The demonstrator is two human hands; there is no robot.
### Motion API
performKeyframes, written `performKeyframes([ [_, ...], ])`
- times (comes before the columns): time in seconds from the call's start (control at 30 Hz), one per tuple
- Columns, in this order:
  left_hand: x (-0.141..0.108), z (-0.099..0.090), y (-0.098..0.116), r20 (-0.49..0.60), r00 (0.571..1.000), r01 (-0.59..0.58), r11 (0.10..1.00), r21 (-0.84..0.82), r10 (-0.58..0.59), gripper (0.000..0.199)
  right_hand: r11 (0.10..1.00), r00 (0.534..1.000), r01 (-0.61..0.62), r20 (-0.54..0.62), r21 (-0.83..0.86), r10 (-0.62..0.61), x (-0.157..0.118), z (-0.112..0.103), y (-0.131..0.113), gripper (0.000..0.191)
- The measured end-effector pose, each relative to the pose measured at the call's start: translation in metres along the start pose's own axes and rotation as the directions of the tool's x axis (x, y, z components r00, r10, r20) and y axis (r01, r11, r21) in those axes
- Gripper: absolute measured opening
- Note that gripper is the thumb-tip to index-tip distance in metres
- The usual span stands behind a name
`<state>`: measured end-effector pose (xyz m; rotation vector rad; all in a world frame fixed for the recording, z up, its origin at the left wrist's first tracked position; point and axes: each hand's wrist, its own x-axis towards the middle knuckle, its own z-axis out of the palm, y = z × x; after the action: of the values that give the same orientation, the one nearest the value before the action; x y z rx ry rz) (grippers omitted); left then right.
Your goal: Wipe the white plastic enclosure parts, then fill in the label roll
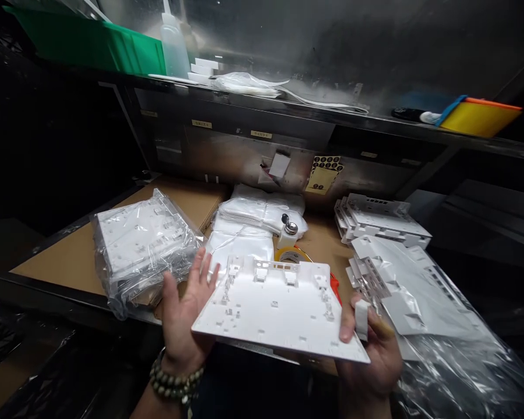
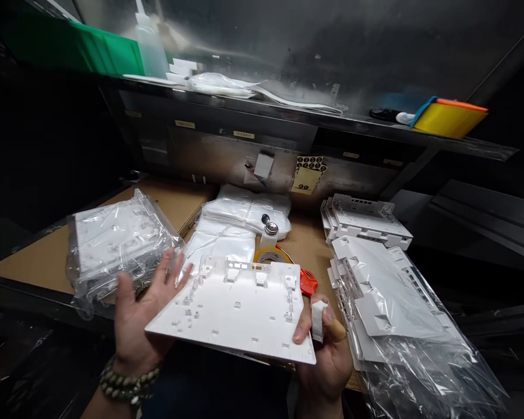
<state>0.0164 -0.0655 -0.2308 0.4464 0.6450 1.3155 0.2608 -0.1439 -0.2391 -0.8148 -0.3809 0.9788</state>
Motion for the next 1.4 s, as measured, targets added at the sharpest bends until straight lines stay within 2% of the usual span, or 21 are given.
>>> performKeyframes([
  [0.07, 0.003, 0.001, -0.002, -0.023, 0.953, 0.297, 0.947, -0.121, -0.302, 0.07, 0.999, 0.999, 0.032, 0.043, -0.021, -0.031, -0.001, -0.005, 0.001, 0.019],
  [0.13, 0.006, 0.002, -0.003, -0.013, 0.894, 0.444, 0.888, -0.12, -0.449, 0.073, 0.998, 0.996, 0.047, 0.076, -0.049, -0.043, -0.001, -0.013, 0.003, 0.019],
  [0.2, 0.01, 0.003, -0.004, -0.014, 0.865, 0.497, 0.859, -0.121, -0.502, 0.08, 0.992, 0.994, 0.042, 0.108, -0.118, -0.029, 0.001, -0.024, 0.005, 0.021],
  [0.27, 0.012, 0.004, -0.004, -0.014, 0.856, 0.511, 0.848, -0.14, -0.518, 0.088, 0.955, 0.994, 0.066, 0.104, -0.29, -0.038, 0.006, -0.037, 0.005, 0.024],
  [0.33, 0.012, 0.006, -0.001, -0.012, 0.866, 0.492, 0.856, -0.159, -0.5, 0.095, 0.835, 0.986, 0.16, 0.051, -0.526, -0.157, 0.012, -0.047, 0.001, 0.027],
  [0.4, 0.011, 0.01, 0.002, -0.012, 0.887, 0.453, 0.876, -0.167, -0.462, 0.098, 0.665, 0.935, 0.26, 0.012, -0.7, -0.353, 0.013, -0.046, -0.003, 0.032],
  [0.47, 0.008, 0.017, 0.003, -0.006, 0.91, 0.408, 0.898, -0.164, -0.414, 0.096, 0.535, 0.879, 0.352, 0.076, -0.768, -0.47, 0.004, -0.032, -0.005, 0.029],
  [0.53, 0.004, 0.024, 0.0, 0.003, 0.932, 0.359, 0.92, -0.158, -0.363, 0.09, 0.463, 0.862, 0.466, 0.269, -0.754, -0.43, -0.015, -0.005, -0.002, 0.016],
  [0.57, 0.002, 0.028, -0.002, 0.007, 0.94, 0.338, 0.928, -0.155, -0.341, 0.086, 0.449, 0.848, 0.525, 0.397, -0.723, -0.352, -0.026, 0.011, 0.002, 0.01],
  [0.6, 0.0, 0.032, -0.004, 0.01, 0.946, 0.321, 0.935, -0.154, -0.323, 0.084, 0.442, 0.807, 0.59, 0.514, -0.676, -0.291, -0.038, 0.028, 0.008, 0.011],
  [0.67, -0.002, 0.038, -0.007, 0.013, 0.954, 0.297, 0.942, -0.154, -0.299, 0.081, 0.452, 0.727, 0.662, 0.658, -0.597, -0.196, -0.055, 0.058, 0.021, 0.018],
  [0.73, -0.005, 0.04, -0.009, 0.012, 0.961, 0.275, 0.949, -0.157, -0.276, 0.081, 0.447, 0.669, 0.71, 0.719, -0.544, -0.188, -0.065, 0.076, 0.033, 0.019],
  [0.8, -0.007, 0.04, -0.009, -0.003, 0.971, 0.235, 0.959, -0.158, -0.238, 0.08, 0.438, 0.641, 0.735, 0.741, -0.517, -0.201, -0.066, 0.081, 0.04, 0.018],
  [0.87, -0.009, 0.038, -0.008, -0.027, 0.979, 0.196, 0.969, -0.149, -0.203, 0.078, 0.439, 0.643, 0.73, 0.744, -0.524, -0.182, -0.065, 0.08, 0.042, 0.016],
  [1.0, -0.011, 0.034, -0.011, -0.026, 0.985, 0.168, 0.979, -0.113, -0.172, 0.077, 0.453, 0.688, 0.688, 0.709, -0.567, -0.158, -0.066, 0.079, 0.044, 0.014],
  [1.1, -0.009, 0.032, -0.009, 0.005, 0.985, 0.173, 0.98, -0.099, -0.174, 0.078, 0.46, 0.675, 0.696, 0.72, -0.552, -0.157, -0.069, 0.081, 0.044, 0.015],
  [1.17, -0.007, 0.028, 0.0, -0.012, 0.982, 0.184, 0.977, -0.107, -0.186, 0.074, 0.441, 0.685, 0.685, 0.719, -0.58, -0.118, -0.065, 0.073, 0.039, 0.014],
  [1.2, -0.005, 0.026, 0.006, -0.038, 0.979, 0.195, 0.972, -0.127, -0.202, 0.07, 0.423, 0.711, 0.666, 0.695, -0.614, -0.109, -0.06, 0.065, 0.033, 0.012],
  [1.3, -0.002, 0.017, 0.027, -0.186, 0.945, 0.221, 0.945, -0.242, -0.269, 0.06, 0.339, 0.816, 0.578, 0.525, -0.743, -0.241, -0.041, 0.03, 0.009, 0.009],
  [1.33, -0.001, 0.013, 0.034, -0.239, 0.937, 0.193, 0.947, -0.256, -0.256, 0.059, 0.31, 0.83, 0.547, 0.456, -0.778, -0.32, -0.034, 0.018, 0.001, 0.009],
  [1.4, 0.001, 0.004, 0.043, -0.329, 0.924, 0.126, 0.968, -0.216, -0.194, 0.059, 0.273, 0.824, 0.503, 0.36, -0.82, -0.437, -0.024, 0.0, -0.011, 0.009],
])
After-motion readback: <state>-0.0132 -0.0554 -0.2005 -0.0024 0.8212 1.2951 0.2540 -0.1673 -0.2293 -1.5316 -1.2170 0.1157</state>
